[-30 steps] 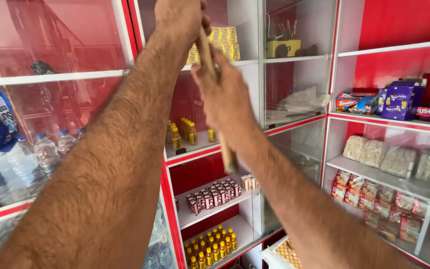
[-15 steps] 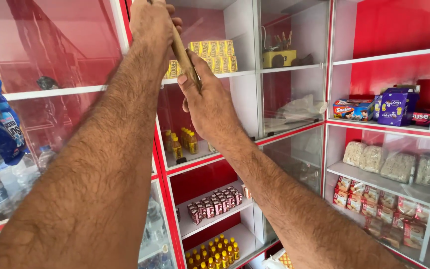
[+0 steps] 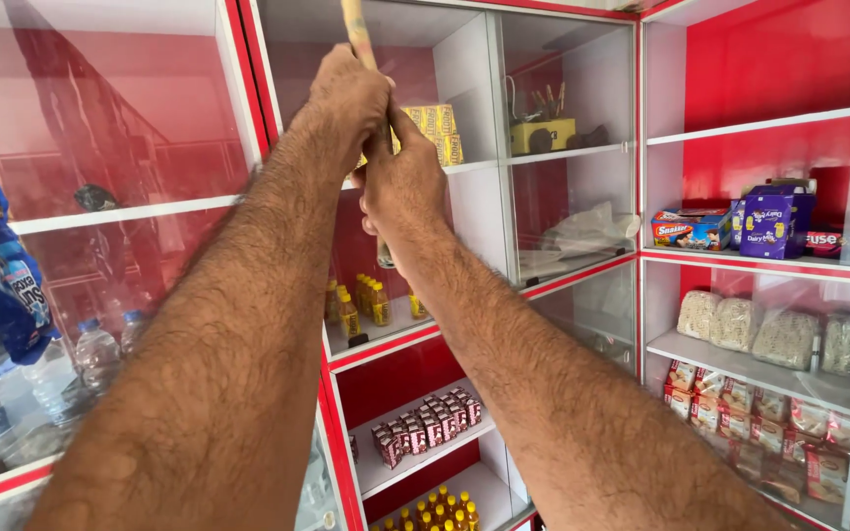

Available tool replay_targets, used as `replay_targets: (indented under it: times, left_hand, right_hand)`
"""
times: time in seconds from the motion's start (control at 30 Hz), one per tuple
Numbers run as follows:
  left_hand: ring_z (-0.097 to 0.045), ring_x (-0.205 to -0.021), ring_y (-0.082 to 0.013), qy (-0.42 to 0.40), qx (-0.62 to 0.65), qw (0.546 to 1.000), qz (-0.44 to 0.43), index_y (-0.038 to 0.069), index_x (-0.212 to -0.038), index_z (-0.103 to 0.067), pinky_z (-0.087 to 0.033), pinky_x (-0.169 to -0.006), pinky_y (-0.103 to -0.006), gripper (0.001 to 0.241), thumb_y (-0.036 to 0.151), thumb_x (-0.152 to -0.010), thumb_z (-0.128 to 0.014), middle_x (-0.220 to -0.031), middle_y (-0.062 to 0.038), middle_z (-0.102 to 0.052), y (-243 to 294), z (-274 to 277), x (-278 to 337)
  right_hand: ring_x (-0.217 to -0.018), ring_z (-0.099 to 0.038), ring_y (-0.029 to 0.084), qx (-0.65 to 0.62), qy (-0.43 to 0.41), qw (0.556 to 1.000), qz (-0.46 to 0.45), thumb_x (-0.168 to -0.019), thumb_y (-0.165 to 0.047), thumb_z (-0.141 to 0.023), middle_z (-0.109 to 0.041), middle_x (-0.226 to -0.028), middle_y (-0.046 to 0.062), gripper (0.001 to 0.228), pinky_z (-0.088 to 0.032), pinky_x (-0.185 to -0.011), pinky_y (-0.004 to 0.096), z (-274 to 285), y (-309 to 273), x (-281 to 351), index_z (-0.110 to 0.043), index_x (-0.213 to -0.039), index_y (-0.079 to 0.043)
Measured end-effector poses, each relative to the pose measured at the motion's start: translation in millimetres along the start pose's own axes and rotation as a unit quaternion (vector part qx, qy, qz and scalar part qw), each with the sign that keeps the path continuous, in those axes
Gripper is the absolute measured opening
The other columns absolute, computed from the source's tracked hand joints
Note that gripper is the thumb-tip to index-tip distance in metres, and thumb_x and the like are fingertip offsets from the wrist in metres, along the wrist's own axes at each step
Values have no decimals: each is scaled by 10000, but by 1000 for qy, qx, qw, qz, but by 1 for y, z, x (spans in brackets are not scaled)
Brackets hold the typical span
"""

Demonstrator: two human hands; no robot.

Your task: The recorder uses a broom handle and a plastic stool to reach and clean high shelves in a grocery store.

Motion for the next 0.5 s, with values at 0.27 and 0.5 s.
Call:
replay_targets:
  times: [0.27, 0.5]
  left_hand:
    - [-666, -1169, -240, 30, -152, 987, -50, 108, -1331, -501, -563, -976, -399, 365, 186, -992, -612, -1245, -119, -660, -17, -29, -36]
    - [-733, -1082, -232, 139, -53, 988, -42, 133, -1351, -505, -633, -911, -368, 344, 164, -1013, -559, -1222, -114, -694, -1, 15, -33]
  right_hand:
    - [-406, -417, 50, -176, -53, 982, -35, -1059, -162, -370, -480, -610, -11, 464, -353, -324, 246, 5, 6, -8, -479, -1496, -47]
    - [-420, -422, 45, -35, -115, 992, 27, -1051, -166, -371, -481, -590, -15, 477, -384, -338, 234, 2, -21, -17, -463, -1518, -128]
Point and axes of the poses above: each hand's wrist, its own x-axis away from the middle knuckle, its own z-axis out of the back of the hand, y = z × x, the point moved 2 cm from there along -x, towards the middle knuckle
